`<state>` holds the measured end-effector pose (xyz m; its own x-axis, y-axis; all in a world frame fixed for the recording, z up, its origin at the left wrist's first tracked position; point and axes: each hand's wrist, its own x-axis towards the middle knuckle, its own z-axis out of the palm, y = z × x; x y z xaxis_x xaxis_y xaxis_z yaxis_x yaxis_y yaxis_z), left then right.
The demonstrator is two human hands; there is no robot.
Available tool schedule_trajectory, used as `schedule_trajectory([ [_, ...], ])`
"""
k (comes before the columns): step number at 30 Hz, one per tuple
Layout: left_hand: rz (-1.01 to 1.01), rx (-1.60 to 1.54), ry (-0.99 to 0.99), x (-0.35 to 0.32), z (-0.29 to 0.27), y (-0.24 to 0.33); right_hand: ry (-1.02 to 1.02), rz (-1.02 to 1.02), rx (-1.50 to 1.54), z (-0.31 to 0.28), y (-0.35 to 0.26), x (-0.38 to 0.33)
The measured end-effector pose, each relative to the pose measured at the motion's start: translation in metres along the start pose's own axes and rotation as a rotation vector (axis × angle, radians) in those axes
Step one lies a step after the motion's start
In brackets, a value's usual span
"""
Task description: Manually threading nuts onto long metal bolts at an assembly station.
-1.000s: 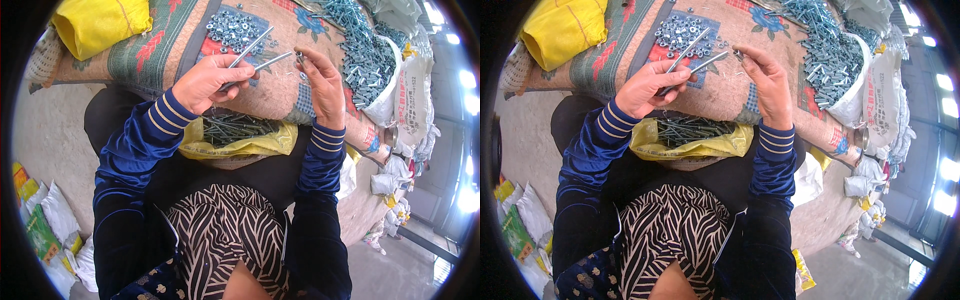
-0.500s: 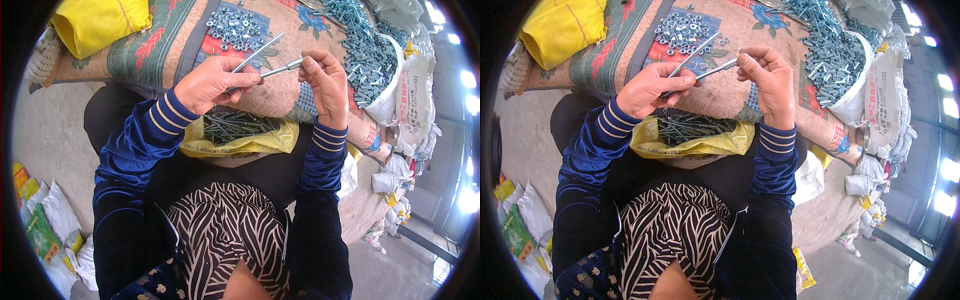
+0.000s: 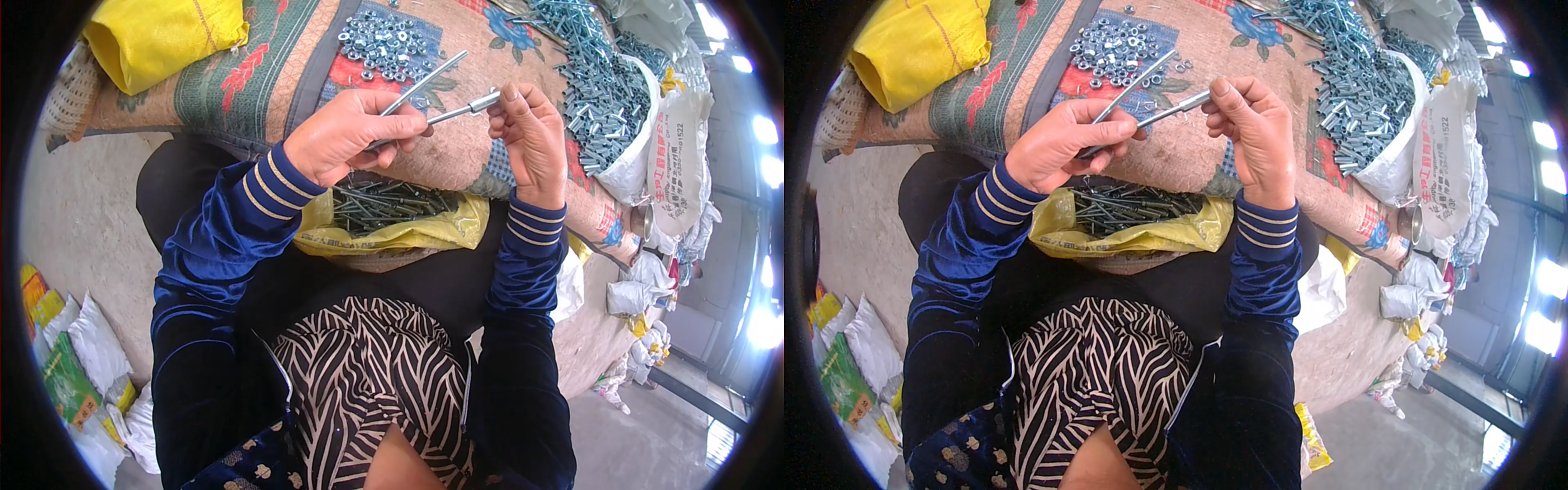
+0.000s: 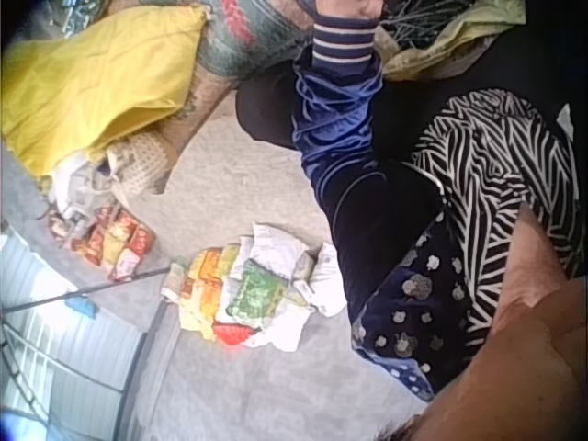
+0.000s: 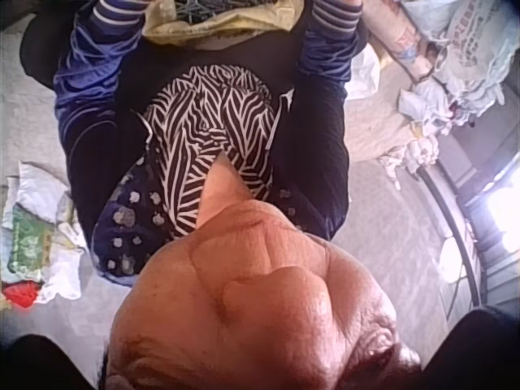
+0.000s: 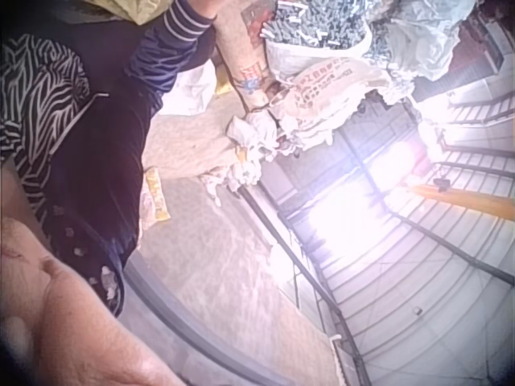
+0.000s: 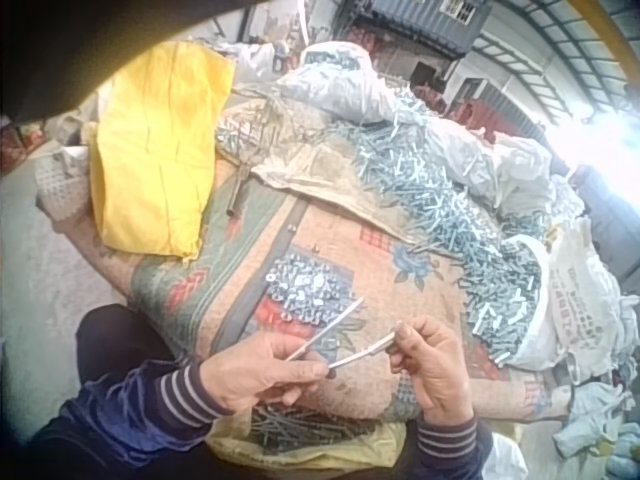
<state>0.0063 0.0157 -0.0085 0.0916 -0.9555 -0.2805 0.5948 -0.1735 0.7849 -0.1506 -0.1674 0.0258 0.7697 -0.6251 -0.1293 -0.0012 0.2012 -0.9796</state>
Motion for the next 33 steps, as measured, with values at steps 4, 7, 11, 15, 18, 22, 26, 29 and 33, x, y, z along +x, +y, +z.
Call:
schedule_trajectory([
  [4, -0.018, -0.12, 0.097, 0.0, 0.007, 0.001, 0.038, 0.018, -0.174, 0.031, 0.023, -0.005],
  [7, 0.012, -0.144, 0.153, 0.004, 0.005, -0.001, -0.112, 0.012, -0.268, 0.076, 0.049, -0.022],
  [11, 0.051, -0.067, 0.205, 0.001, -0.005, -0.001, -0.058, -0.051, -0.371, 0.031, 0.01, -0.002],
  [15, 0.106, -0.045, 0.171, 0.005, -0.011, 0.003, 0.294, -0.283, -0.815, -0.046, 0.017, 0.027],
  [18, 0.106, -0.076, 0.212, 0.003, -0.01, 0.004, 0.349, -0.384, -1.168, -0.053, 0.039, 0.033],
  [22, 0.123, -0.095, 0.227, 0.0, -0.012, 0.007, 0.342, -0.354, -1.347, -0.047, 0.035, 0.03],
  [26, 0.14, -0.122, 0.208, -0.001, -0.019, 0.01, 0.229, -0.261, -1.087, -0.042, 0.02, 0.032],
  [29, 0.134, -0.147, 0.214, 0.003, -0.015, 0.011, 0.173, -0.429, -0.846, -0.022, 0.033, 0.056],
  [33, 0.127, -0.166, 0.248, 0.005, -0.016, 0.011, 0.181, -0.58, -1.029, -0.007, 0.063, 0.089],
])
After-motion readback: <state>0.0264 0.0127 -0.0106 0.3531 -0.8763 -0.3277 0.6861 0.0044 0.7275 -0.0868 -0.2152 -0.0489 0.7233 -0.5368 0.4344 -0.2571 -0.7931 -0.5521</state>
